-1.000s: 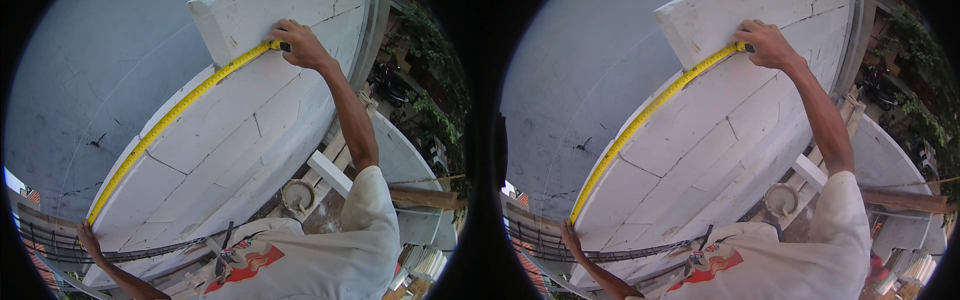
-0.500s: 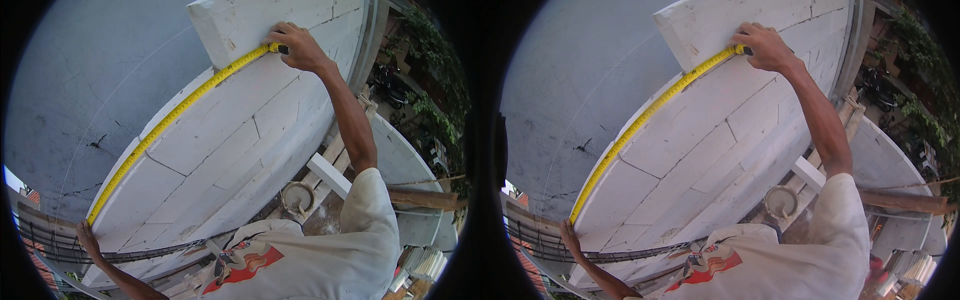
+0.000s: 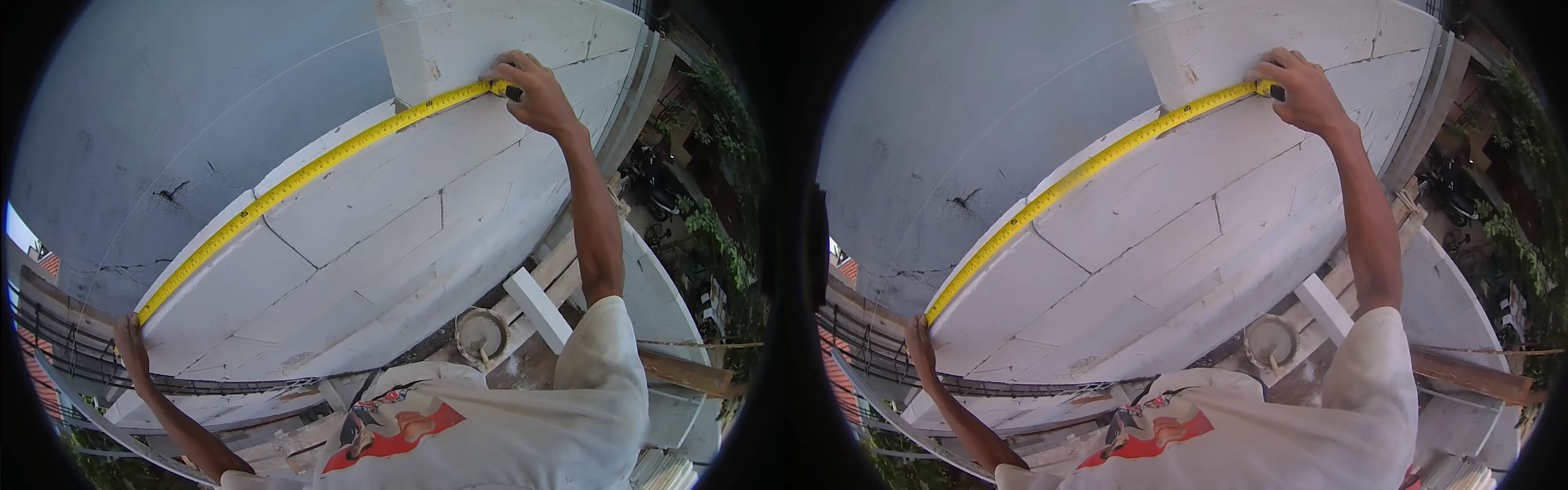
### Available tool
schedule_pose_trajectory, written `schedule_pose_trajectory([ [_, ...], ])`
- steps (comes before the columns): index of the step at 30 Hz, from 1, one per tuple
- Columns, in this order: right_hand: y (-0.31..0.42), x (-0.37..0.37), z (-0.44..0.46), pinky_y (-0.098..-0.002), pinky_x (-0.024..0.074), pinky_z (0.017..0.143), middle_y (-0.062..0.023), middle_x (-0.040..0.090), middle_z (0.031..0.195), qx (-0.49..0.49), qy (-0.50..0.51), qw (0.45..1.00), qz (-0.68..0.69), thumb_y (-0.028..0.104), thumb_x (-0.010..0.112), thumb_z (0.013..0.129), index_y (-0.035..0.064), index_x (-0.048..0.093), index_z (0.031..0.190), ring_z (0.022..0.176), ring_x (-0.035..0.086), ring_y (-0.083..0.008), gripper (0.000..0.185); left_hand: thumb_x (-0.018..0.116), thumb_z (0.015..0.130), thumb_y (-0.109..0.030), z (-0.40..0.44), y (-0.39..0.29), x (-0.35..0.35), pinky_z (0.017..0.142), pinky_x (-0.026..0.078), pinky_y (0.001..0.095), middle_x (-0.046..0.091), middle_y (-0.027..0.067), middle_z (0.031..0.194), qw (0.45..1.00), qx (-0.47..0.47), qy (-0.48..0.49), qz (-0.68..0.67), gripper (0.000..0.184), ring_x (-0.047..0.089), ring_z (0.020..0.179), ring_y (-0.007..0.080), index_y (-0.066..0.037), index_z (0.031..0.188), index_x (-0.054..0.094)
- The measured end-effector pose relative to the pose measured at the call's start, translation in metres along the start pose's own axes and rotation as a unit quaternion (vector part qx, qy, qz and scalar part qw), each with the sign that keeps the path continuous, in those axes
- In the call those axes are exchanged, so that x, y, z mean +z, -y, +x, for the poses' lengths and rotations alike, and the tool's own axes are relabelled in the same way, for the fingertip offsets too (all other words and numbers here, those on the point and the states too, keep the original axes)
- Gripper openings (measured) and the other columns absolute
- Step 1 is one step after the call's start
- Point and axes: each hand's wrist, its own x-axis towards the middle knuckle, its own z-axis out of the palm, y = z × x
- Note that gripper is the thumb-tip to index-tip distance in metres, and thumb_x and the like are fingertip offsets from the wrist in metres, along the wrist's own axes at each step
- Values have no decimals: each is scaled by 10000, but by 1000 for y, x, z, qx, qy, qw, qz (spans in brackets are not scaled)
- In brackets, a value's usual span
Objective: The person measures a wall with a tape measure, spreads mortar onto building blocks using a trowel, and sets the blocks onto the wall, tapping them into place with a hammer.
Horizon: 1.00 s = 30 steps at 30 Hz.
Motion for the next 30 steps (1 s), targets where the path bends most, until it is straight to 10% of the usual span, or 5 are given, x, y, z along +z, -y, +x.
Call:
schedule_pose_trajectory([
  [22,9,-17,-48,-430,473,1022,-26,662,1216,-36,100,994,-17,-18,788,782,192,640,1237,1237,569,-252,522,472,1118,-146,-16,94,1,926,428,428,605,192,1041,994,76,-75,14,231,544,1022,356,53,1104,589],
  [25,16,-8,-96,-383,431,929,0,635,1175,-57,144,988,24,-9,800,770,200,629,1250,1156,559,-212,550,703,976,-278,-52,-7,-50,843,534,533,737,215,1040,985,83,-32,148,235,682,1007,359,-65,1000,800],
  [30,60,26,-188,-388,399,910,13,607,1172,-58,275,954,101,-12,763,739,205,589,1314,1142,553,-190,638,690,973,-189,-69,-85,-21,752,514,526,739,181,969,971,180,-58,149,168,666,848,378,-46,966,778],
])
